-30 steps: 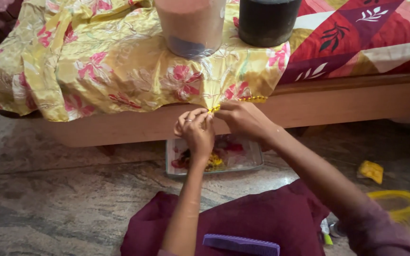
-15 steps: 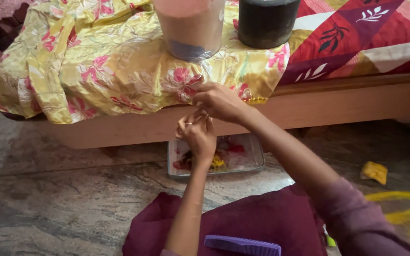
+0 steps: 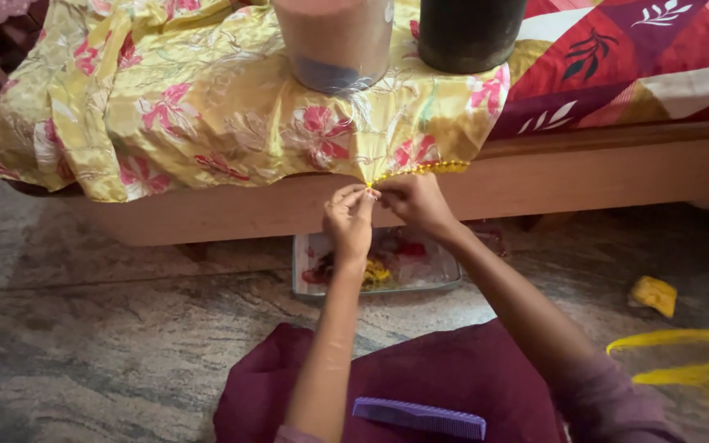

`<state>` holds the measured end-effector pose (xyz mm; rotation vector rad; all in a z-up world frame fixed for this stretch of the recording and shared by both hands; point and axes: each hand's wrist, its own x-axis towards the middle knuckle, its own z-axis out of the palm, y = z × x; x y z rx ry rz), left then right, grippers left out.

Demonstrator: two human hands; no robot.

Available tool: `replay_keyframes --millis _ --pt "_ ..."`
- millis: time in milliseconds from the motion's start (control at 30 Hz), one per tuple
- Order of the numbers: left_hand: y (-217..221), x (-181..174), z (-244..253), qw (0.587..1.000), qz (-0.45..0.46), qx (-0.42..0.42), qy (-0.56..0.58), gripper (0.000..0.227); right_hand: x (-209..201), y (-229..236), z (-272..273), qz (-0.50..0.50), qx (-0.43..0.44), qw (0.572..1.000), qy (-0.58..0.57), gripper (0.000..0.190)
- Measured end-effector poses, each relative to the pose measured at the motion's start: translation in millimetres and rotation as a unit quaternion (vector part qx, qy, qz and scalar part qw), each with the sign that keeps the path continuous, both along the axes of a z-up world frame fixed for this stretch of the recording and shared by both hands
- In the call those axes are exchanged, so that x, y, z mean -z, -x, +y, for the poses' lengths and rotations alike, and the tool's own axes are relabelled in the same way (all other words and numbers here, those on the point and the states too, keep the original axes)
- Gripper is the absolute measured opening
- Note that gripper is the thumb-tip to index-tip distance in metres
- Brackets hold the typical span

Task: Repairing or attaching decorative yellow pom-pom fringe to a floral bedspread.

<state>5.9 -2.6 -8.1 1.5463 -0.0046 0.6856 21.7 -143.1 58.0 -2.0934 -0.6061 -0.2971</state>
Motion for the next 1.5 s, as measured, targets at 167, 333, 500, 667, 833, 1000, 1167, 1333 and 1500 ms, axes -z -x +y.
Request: replay_keyframes --millis 167,333,500,667,833,1000,1167,1333,1500 --pt "12.5 -21.7 4.0 0.948 -0.05 -0.149 -0.275 0.009 -3.5 13.5 -15.0 -0.192 -0.038 0.979 0.047 0.014" --pt "13.6 -24.1 -2.8 0.885 -0.112 -0.205 -0.403 0.011 -33.6 31.8 0.5 -0.262 -0.013 0.95 0.171 0.011" --pt "6.6 -30.2 -6.9 0.939 -0.067 -0.166 -0.292 0.022 -30.7 24.7 -6.6 -0.175 -0.024 0.983 0.056 0.005" --pt "-10.4 -12.0 -10.4 0.981 0.011 -0.095 -0.168 0.019 -34.4 21.8 -17.4 -0.032 -0.051 0.997 -0.039 0.021" --pt "-3.1 -24.6 -14.0 0.987 0.052 -0.062 -0.137 0.019 -34.2 15.1 -19.2 0.013 -0.015 0.998 -0.061 0.028" --pt "-7.8 -12.3 -13.2 0.994 0.05 -0.019 -0.1 0.019 -20.3 4.8 -18.8 -0.075 0.029 0.992 -0.097 0.019" --pt "-7.0 -11.9 -8.3 0.994 0.057 -0.012 -0.097 0.018 -0.3 -2.3 -19.3 0.193 0.005 0.967 -0.169 0.013" --pt "-15.3 -4.1 -6.3 0.996 0.022 0.015 -0.086 0.013 27.5 -6.4 -18.5 0.363 -0.095 0.835 -0.403 0.02" --pt "-15.8 -13.5 3.6 0.985 0.021 0.169 -0.007 0.014 44.6 -15.8 -16.3 0.349 -0.094 0.795 -0.488 0.014"
